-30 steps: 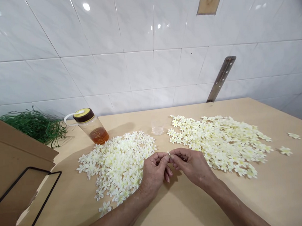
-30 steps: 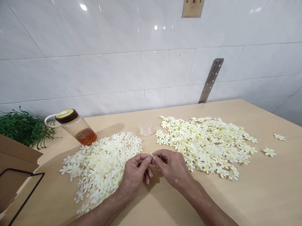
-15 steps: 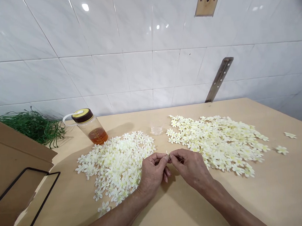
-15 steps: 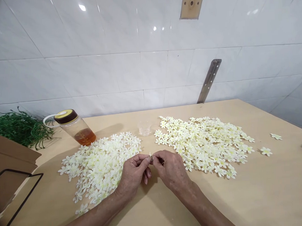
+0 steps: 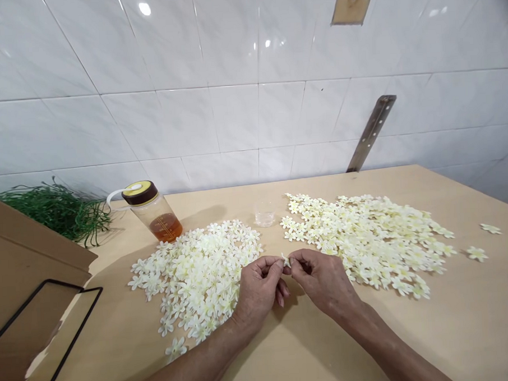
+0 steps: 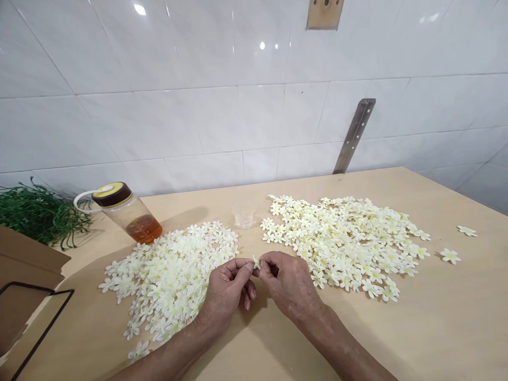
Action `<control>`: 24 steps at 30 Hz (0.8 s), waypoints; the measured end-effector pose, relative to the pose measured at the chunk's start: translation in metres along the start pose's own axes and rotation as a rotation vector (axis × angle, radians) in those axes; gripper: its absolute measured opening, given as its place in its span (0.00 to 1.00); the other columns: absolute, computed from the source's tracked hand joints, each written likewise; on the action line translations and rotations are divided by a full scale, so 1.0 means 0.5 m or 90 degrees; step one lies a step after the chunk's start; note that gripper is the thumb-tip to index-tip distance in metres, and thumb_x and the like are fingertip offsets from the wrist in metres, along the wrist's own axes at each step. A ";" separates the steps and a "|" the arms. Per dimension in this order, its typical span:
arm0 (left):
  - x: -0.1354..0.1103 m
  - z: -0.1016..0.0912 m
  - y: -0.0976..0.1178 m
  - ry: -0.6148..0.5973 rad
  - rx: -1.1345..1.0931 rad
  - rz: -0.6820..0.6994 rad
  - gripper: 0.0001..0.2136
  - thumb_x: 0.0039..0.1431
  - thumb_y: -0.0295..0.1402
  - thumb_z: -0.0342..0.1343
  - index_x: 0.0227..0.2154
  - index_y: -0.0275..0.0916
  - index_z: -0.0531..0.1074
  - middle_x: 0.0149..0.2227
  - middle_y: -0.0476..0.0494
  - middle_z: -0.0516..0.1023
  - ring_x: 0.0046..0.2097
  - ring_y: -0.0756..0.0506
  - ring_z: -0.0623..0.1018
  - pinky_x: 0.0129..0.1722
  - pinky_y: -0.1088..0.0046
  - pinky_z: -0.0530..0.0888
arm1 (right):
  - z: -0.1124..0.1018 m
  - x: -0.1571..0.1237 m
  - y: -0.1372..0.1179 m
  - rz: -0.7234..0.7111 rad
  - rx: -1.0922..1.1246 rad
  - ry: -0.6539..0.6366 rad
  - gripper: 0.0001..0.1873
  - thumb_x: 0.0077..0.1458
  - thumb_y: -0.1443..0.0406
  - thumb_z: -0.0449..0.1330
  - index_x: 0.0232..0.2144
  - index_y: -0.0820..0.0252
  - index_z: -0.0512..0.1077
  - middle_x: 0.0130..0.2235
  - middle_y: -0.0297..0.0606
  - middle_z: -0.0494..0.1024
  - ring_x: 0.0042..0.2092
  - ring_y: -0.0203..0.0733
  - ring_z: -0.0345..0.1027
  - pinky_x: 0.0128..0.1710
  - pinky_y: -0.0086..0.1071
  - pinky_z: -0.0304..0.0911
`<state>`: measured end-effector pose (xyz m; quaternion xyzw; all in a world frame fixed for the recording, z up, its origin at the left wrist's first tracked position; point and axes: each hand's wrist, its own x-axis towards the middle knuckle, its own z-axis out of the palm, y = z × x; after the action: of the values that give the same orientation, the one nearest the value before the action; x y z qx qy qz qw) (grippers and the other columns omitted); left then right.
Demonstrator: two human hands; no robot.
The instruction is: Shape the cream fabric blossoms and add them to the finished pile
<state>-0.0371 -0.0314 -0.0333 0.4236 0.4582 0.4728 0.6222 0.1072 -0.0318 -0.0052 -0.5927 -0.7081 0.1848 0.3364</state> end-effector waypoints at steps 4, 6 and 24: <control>0.000 -0.001 -0.001 -0.007 -0.008 0.007 0.15 0.53 0.43 0.59 0.30 0.33 0.73 0.29 0.43 0.78 0.17 0.54 0.70 0.12 0.81 0.65 | -0.001 0.000 0.007 0.045 0.057 -0.025 0.13 0.55 0.63 0.53 0.24 0.58 0.75 0.23 0.32 0.77 0.24 0.36 0.68 0.23 0.26 0.61; 0.001 -0.002 -0.002 -0.008 -0.013 0.013 0.15 0.53 0.43 0.59 0.31 0.33 0.72 0.31 0.42 0.78 0.18 0.54 0.71 0.12 0.80 0.66 | 0.000 0.000 0.012 0.043 0.083 -0.027 0.14 0.56 0.62 0.52 0.27 0.57 0.76 0.25 0.34 0.79 0.26 0.38 0.71 0.24 0.27 0.64; 0.004 0.001 -0.011 0.033 0.026 0.043 0.13 0.56 0.41 0.55 0.29 0.34 0.70 0.20 0.49 0.73 0.14 0.54 0.67 0.12 0.80 0.65 | -0.004 -0.002 0.004 -0.035 0.078 0.011 0.10 0.58 0.61 0.55 0.30 0.56 0.75 0.32 0.37 0.79 0.34 0.41 0.72 0.30 0.29 0.66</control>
<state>-0.0350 -0.0305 -0.0389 0.4392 0.4693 0.4946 0.5850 0.1100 -0.0327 -0.0056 -0.5531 -0.7084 0.2138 0.3829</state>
